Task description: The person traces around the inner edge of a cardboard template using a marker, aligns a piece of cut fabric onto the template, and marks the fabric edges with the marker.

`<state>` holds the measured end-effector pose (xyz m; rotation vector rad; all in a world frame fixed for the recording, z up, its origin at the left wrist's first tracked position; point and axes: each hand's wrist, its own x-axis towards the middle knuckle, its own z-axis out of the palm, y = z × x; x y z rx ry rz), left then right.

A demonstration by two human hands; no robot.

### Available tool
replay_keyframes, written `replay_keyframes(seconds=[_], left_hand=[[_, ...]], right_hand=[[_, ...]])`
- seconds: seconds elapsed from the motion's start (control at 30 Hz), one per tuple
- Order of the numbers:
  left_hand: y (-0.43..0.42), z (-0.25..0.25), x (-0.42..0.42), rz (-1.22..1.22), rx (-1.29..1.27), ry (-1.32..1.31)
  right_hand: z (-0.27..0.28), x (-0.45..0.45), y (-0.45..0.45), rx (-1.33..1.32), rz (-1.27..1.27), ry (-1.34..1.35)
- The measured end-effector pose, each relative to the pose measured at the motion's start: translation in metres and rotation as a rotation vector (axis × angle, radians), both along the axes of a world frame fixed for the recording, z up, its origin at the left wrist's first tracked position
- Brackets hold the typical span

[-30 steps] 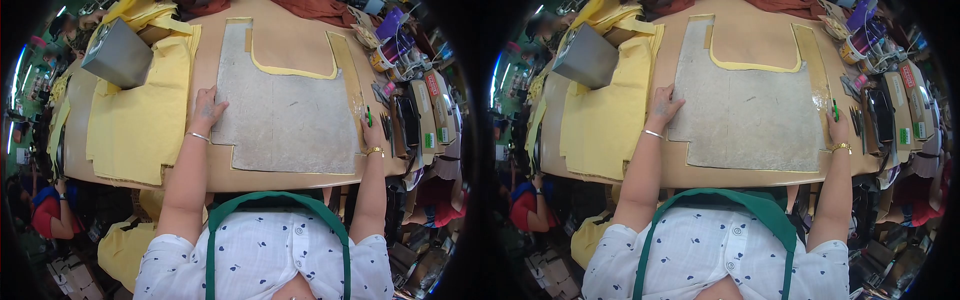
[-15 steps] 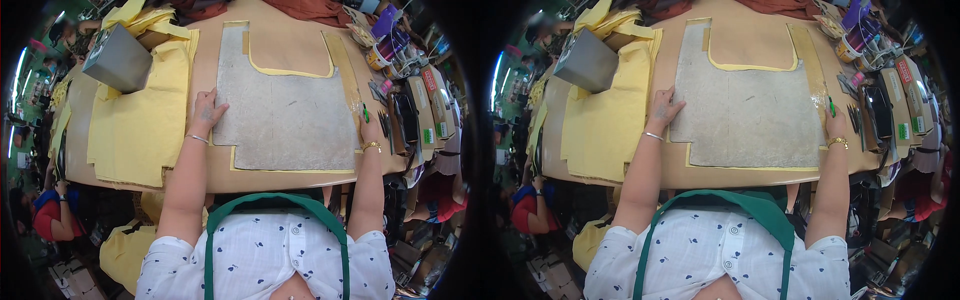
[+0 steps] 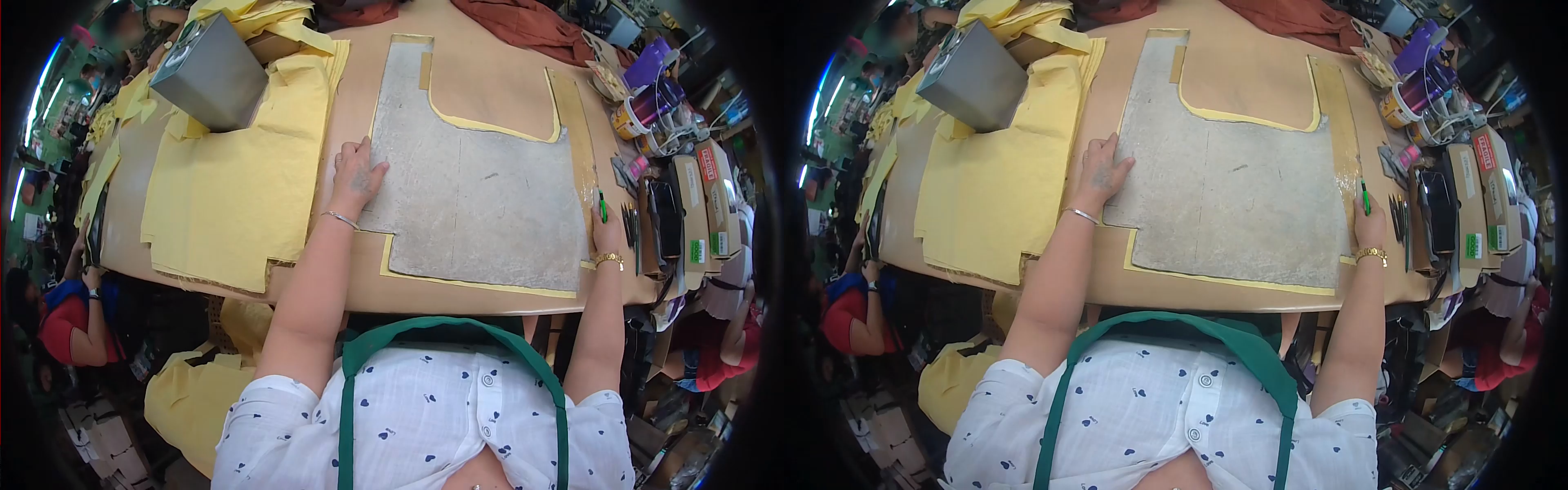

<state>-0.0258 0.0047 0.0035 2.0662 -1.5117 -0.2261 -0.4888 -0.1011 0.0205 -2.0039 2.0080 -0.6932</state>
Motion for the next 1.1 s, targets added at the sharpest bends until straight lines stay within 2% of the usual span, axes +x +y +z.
replay_keyframes(seconds=[1.1], left_hand=[[0.002, 0.005, 0.001, -0.044, -0.002, -0.02]], right_hand=[[-0.003, -0.001, -0.003, 0.027, -0.039, -0.035]])
